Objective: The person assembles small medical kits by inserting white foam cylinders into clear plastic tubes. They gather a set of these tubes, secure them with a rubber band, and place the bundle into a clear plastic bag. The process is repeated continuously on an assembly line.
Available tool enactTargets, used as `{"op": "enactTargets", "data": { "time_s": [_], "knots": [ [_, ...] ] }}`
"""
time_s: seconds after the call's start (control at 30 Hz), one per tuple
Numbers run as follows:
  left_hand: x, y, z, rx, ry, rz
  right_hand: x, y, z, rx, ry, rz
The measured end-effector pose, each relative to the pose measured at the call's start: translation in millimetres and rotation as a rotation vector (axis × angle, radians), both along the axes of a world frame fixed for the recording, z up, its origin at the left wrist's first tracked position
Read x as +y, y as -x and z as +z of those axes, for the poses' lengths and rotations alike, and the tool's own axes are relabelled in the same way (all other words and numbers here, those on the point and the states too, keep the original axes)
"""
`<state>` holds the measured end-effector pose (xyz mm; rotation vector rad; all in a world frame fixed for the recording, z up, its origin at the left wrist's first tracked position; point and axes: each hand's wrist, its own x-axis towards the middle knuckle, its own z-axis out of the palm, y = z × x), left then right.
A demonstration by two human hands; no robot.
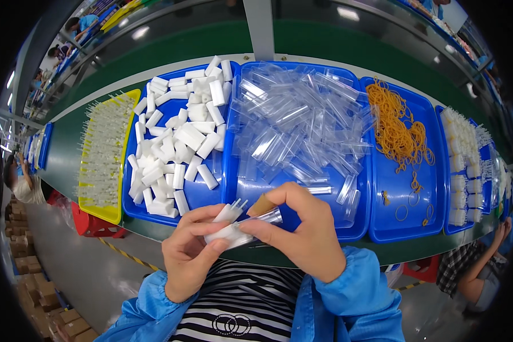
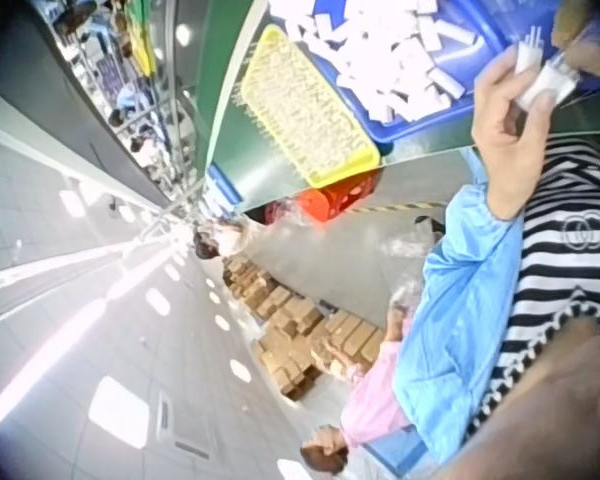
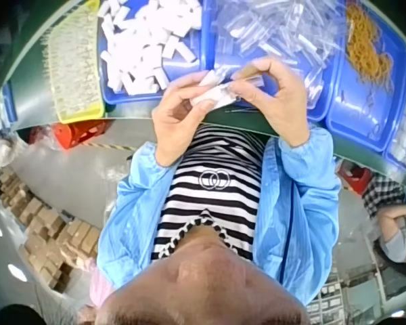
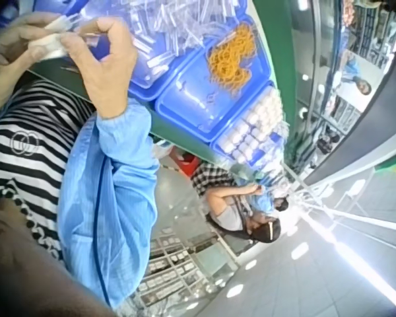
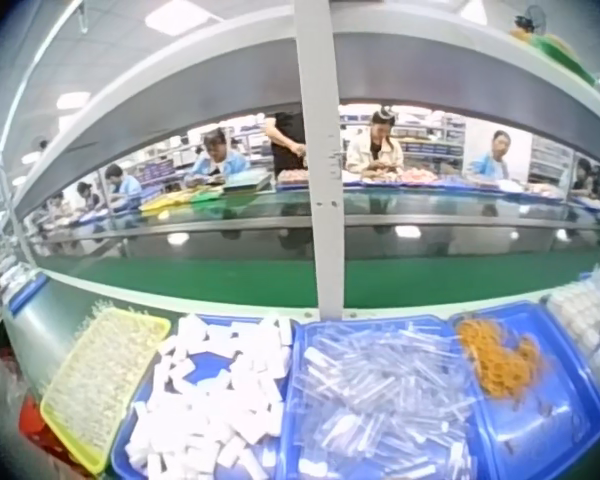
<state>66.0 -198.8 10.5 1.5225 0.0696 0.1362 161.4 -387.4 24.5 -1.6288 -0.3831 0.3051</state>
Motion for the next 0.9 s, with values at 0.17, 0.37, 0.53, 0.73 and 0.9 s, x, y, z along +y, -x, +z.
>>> {"op": "enactTargets", "data": {
  "time_s": [0.17,0.37,0.53,0.73,0.9],
  "knots": [
    [-1.5,1.4,0.5,-0.027,0.04,0.019,5.2,6.1,-7.7,-0.296,0.045,-0.048],
    [-1.0,-1.5,3.5,0.019,-0.039,0.021,10.3,16.1,-10.2,-0.263,-0.039,-0.095],
    [-1.5,-2.0,6.5,-0.061,-0.319,0.036,9.5,18.2,-9.2,-0.433,0.106,-0.111],
    [-2.6,2.2,8.7,-0.058,-0.378,0.006,9.9,9.2,-4.1,-0.229,0.142,0.002],
    [6.5,-0.5,7.3,-0.144,-0.383,-0.095,8.9,10.1,-5.5,-0.155,0.121,0.039]
  ]
}}
